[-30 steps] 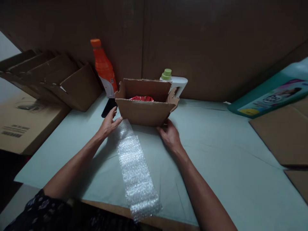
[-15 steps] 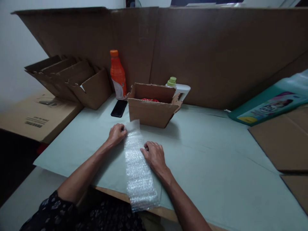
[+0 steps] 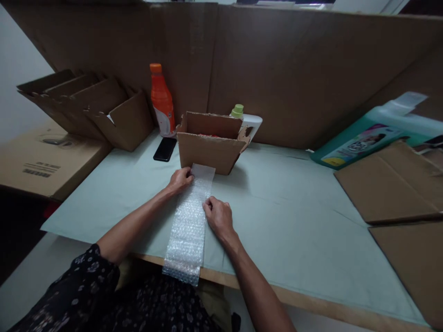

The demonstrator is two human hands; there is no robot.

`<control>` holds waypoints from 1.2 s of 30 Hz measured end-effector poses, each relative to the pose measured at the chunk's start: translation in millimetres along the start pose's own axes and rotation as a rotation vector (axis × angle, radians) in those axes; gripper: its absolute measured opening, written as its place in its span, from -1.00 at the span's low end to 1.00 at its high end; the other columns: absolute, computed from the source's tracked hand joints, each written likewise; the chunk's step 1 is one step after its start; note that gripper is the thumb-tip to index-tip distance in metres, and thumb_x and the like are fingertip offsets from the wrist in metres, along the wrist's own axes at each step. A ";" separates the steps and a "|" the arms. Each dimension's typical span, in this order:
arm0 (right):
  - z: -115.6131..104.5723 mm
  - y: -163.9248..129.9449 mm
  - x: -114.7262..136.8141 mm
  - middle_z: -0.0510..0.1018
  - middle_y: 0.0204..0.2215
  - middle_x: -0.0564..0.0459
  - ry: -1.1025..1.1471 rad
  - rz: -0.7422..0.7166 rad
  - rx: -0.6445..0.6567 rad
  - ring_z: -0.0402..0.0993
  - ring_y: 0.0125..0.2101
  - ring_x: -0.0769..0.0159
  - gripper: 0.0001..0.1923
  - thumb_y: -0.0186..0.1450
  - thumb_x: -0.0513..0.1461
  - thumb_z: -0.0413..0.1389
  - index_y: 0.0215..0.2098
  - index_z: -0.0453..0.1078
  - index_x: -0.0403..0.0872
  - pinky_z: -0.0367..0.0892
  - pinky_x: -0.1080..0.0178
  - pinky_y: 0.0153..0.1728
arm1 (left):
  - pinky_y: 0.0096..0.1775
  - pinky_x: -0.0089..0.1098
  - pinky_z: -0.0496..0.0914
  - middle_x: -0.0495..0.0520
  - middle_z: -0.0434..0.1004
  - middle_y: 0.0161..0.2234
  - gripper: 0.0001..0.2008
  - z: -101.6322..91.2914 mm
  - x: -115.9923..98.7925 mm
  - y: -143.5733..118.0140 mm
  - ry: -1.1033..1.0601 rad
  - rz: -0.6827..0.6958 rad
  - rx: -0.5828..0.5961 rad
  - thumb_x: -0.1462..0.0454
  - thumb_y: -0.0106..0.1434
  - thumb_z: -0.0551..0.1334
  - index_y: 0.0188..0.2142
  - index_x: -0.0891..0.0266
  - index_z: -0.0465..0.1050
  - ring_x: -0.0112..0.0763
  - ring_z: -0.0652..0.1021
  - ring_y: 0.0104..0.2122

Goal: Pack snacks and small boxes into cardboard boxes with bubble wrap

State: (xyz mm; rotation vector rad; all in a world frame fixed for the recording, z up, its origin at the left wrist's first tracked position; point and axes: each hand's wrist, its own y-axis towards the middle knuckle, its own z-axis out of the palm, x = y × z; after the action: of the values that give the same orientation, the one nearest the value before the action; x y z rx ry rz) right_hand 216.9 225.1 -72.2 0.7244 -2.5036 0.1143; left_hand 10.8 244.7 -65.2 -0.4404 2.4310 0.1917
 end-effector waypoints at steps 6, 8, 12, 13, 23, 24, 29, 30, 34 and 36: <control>6.2 0.8 0.9 0.58 -0.49 0.02 -0.025 0.014 -0.032 0.45 -0.43 0.25 -0.83 0.28 -0.21 0.07 -0.45 0.41 -0.03 0.09 0.27 -0.36 | 0.09 -0.20 0.37 0.20 0.50 0.04 -0.55 -6.9 12.8 -31.8 -0.026 0.081 -0.133 0.37 0.29 0.19 0.18 0.21 0.35 -0.19 0.51 -0.02; 7.2 0.6 -1.0 0.58 -0.50 0.02 -0.022 0.023 -0.038 0.44 -0.44 0.26 -0.83 0.28 -0.20 0.06 -0.45 0.41 -0.03 0.08 0.27 -0.38 | 0.15 -0.18 0.35 0.19 0.48 0.04 -0.58 -8.1 18.3 -50.5 -0.030 0.129 -0.140 0.40 0.28 0.17 0.13 0.21 0.40 -0.18 0.48 0.04; 5.9 -2.9 -5.0 0.56 -0.52 0.06 -0.001 0.025 -0.040 0.42 -0.49 0.29 -0.79 0.31 -0.15 0.03 -0.42 0.41 -0.03 0.11 0.29 -0.41 | 0.11 -0.20 0.40 0.17 0.50 -0.04 -0.65 -5.0 26.7 -77.9 -0.040 0.189 -0.123 0.42 0.26 0.17 0.02 0.22 0.47 -0.19 0.50 0.01; 5.2 -4.2 -5.4 0.56 -0.52 0.06 0.001 0.023 -0.041 0.42 -0.50 0.29 -0.78 0.32 -0.14 0.02 -0.42 0.41 -0.03 0.12 0.29 -0.41 | 0.11 -0.19 0.40 0.18 0.50 -0.04 -0.65 -3.7 27.7 -81.8 -0.039 0.196 -0.126 0.42 0.26 0.17 0.02 0.23 0.47 -0.18 0.50 0.01; 3.1 -8.2 -1.1 0.57 -0.51 0.02 -0.099 0.030 -0.084 0.41 -0.47 0.25 -0.83 0.29 -0.22 0.04 -0.44 0.40 -0.03 0.04 0.25 -0.41 | 0.15 -0.09 0.33 0.20 0.46 0.14 -0.70 7.0 22.3 -106.9 0.097 0.358 -0.050 0.39 0.29 0.23 0.01 0.19 0.51 -0.11 0.43 0.13; 2.7 -8.4 -0.4 0.58 -0.50 0.01 -0.107 0.031 -0.079 0.42 -0.47 0.25 -0.84 0.29 -0.22 0.05 -0.43 0.41 -0.03 0.03 0.24 -0.41 | 0.15 -0.09 0.32 0.20 0.46 0.13 -0.73 7.7 22.6 -108.5 0.119 0.372 -0.030 0.38 0.30 0.23 -0.01 0.19 0.52 -0.10 0.43 0.12; 3.6 -9.8 1.1 0.59 -0.45 -0.03 -0.128 0.041 -0.055 0.42 -0.43 0.23 -0.83 0.32 -0.22 0.06 -0.38 0.44 -0.06 0.02 0.23 -0.39 | 0.19 -0.06 0.27 0.23 0.43 0.17 -0.76 6.3 22.4 -112.4 0.163 0.370 0.032 0.34 0.35 0.21 -0.01 0.21 0.51 -0.07 0.39 0.15; 4.6 -9.7 1.0 0.59 -0.44 -0.03 -0.128 0.044 -0.053 0.42 -0.42 0.23 -0.83 0.33 -0.22 0.05 -0.38 0.44 -0.06 0.02 0.23 -0.39 | 0.19 -0.05 0.26 0.25 0.42 0.17 -0.76 5.4 21.2 -113.8 0.180 0.365 0.040 0.34 0.35 0.20 0.00 0.23 0.51 -0.06 0.39 0.15; 8.6 -6.8 1.2 0.60 -0.42 -0.04 -0.119 0.058 -0.053 0.42 -0.41 0.23 -0.82 0.34 -0.21 0.06 -0.35 0.46 -0.08 0.05 0.24 -0.38 | 0.23 0.00 0.22 0.26 0.36 0.23 -0.71 2.3 14.1 -127.1 0.243 0.391 0.016 0.34 0.32 0.24 0.04 0.22 0.47 -0.02 0.32 0.22; 6.6 -7.4 1.3 0.61 -0.41 -0.03 -0.106 0.062 -0.052 0.43 -0.41 0.23 -0.84 0.35 -0.19 0.08 -0.31 0.47 -0.08 0.09 0.24 -0.37 | 0.24 0.02 0.21 0.21 0.37 0.23 -0.69 0.7 11.2 -136.2 0.248 0.450 0.003 0.36 0.31 0.24 0.04 0.18 0.47 -0.02 0.30 0.25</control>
State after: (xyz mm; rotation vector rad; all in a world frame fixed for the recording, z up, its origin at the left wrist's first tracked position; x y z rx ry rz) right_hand 216.7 216.7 -77.7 0.6473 -2.6210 0.0339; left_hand 51.9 114.8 -76.3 0.0991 2.7462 0.3420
